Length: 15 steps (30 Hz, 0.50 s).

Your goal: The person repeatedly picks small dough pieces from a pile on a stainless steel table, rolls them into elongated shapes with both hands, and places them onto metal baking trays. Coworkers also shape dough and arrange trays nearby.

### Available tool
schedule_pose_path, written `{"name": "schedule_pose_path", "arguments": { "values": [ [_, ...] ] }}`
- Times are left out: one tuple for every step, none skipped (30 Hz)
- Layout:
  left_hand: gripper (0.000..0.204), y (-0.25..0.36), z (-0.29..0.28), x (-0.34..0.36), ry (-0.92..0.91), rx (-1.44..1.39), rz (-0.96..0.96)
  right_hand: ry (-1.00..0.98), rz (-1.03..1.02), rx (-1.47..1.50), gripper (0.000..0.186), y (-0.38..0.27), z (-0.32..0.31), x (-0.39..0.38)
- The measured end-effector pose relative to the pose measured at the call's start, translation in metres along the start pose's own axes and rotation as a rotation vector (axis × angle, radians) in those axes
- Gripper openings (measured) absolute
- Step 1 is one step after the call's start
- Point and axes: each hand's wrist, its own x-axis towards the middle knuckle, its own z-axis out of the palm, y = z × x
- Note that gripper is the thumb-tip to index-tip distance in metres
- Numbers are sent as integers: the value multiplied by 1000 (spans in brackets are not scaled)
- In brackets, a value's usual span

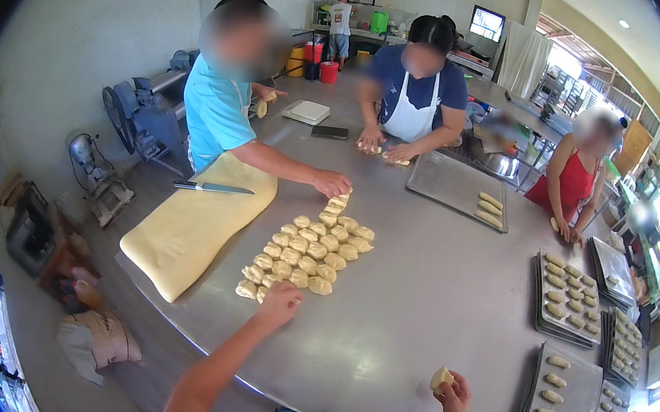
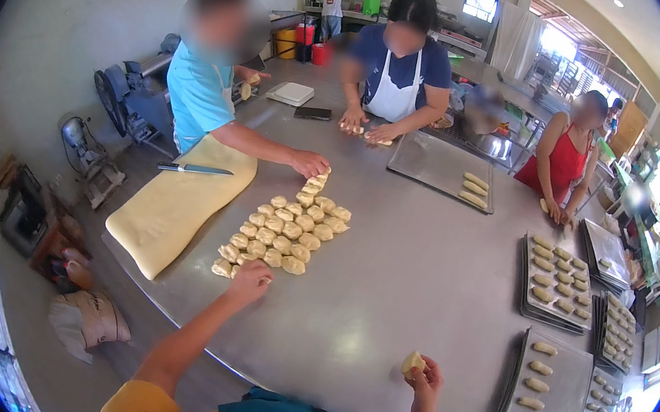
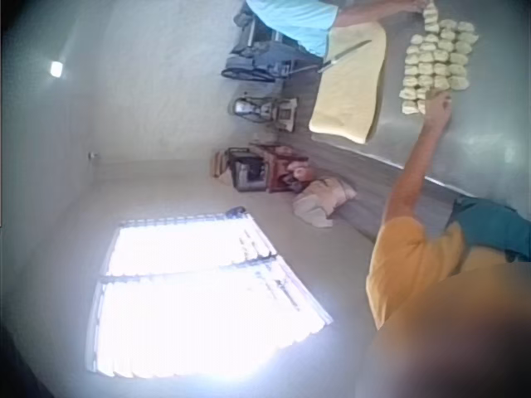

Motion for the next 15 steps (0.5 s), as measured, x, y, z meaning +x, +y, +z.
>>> {"name": "schedule_pose_path", "arguments": {
  "values": [
    [21,18,-2,-4,84,-146,-82,2,-3,-26,34,-4,-8,4],
    [22,39,-4,-8,111,-272,-231,-3,-14,-50,33,-9,-15,10],
    [24,59,-6,-13,151,-400,-358,18,1,-92,32,-12,-22,14],
    [25,78,-7,-16,76,-513,-423,-24,-29,-108,32,-15,-28,19],
    [27,95,-6,-16,18,-630,-461,-40,-38,-141,33,-19,-32,28],
    [28,110,-2,-15,-33,-761,-479,-21,-20,-196,33,-23,-36,35],
    [28,124,5,-11,-115,-843,-520,-89,-62,-189,34,-26,-39,42],
    [28,135,16,-7,-188,-936,-539,-106,-72,-215,34,-29,-40,49],
    [29,145,27,-2,-261,-1014,-564,-153,-83,-229,34,-32,-42,56],
    [29,153,40,2,-341,-1027,-578,-186,-93,-252,34,-33,-42,62],
    [29,159,56,7,-421,-1022,-601,-192,-26,-229,36,-33,-42,68],
    [30,164,72,10,-481,-1045,-578,-202,34,-203,38,-31,-41,75],
    [30,169,93,12,-514,-1004,-608,-242,54,-156,40,-27,-41,78],
    [31,175,116,16,-526,-993,-595,-208,93,-316,43,-21,-41,81],
    [32,177,134,18,-540,-969,-611,-207,95,-456,46,-13,-38,88]
  ]
}}
